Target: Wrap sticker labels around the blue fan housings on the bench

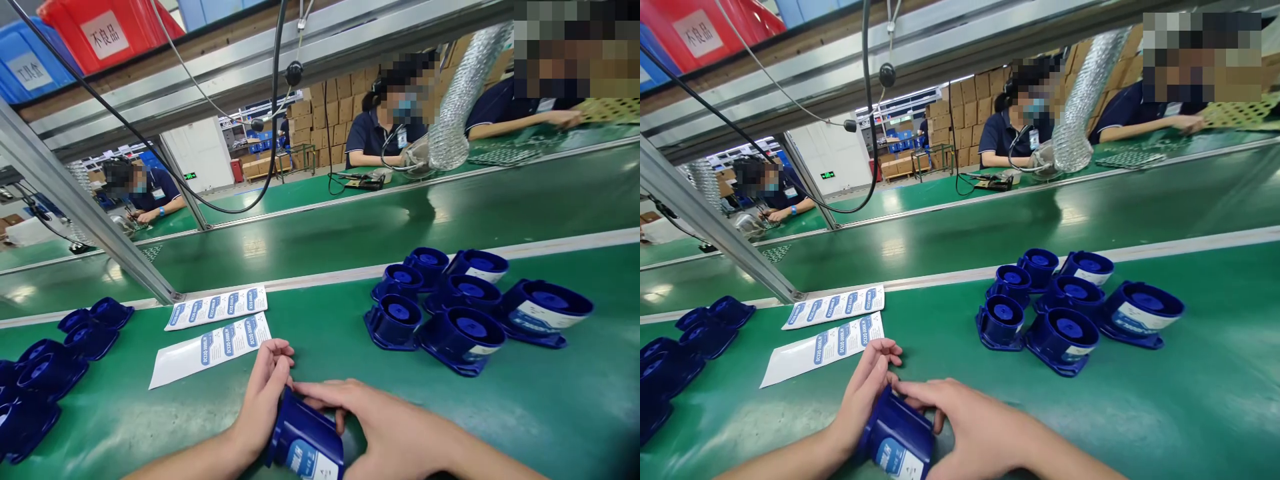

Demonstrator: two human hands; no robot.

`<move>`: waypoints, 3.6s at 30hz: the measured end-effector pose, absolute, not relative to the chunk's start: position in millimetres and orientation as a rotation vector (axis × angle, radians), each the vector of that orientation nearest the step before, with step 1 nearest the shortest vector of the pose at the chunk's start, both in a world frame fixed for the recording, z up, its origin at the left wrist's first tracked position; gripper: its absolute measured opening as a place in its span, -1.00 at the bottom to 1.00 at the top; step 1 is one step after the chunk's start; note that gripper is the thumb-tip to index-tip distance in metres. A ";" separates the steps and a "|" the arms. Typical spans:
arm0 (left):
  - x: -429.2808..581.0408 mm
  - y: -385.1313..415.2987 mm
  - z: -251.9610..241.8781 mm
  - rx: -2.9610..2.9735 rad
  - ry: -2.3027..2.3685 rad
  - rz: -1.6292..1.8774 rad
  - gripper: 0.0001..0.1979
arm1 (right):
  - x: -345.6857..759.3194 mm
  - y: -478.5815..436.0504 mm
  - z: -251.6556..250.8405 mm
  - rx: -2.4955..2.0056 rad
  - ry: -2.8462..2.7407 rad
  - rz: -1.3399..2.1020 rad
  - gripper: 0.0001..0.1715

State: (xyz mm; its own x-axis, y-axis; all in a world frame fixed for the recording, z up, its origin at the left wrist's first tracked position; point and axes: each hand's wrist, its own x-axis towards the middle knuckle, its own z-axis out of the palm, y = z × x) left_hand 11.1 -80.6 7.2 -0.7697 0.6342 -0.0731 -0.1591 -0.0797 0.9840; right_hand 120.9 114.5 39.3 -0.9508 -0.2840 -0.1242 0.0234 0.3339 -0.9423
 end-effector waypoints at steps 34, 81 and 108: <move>0.6 -86.2 4.3 0.392 1.270 1.987 -0.38 | 112.8 108.4 9.1 0.186 2.491 -1.947 0.44; 14.6 -96.9 7.9 0.797 1.444 1.604 0.32 | 122.0 98.6 -1.7 -0.490 3.472 -1.102 0.28; -63.6 -142.2 97.8 1.002 2.582 0.441 -0.52 | 100.0 161.8 4.0 -0.112 3.982 0.018 -0.46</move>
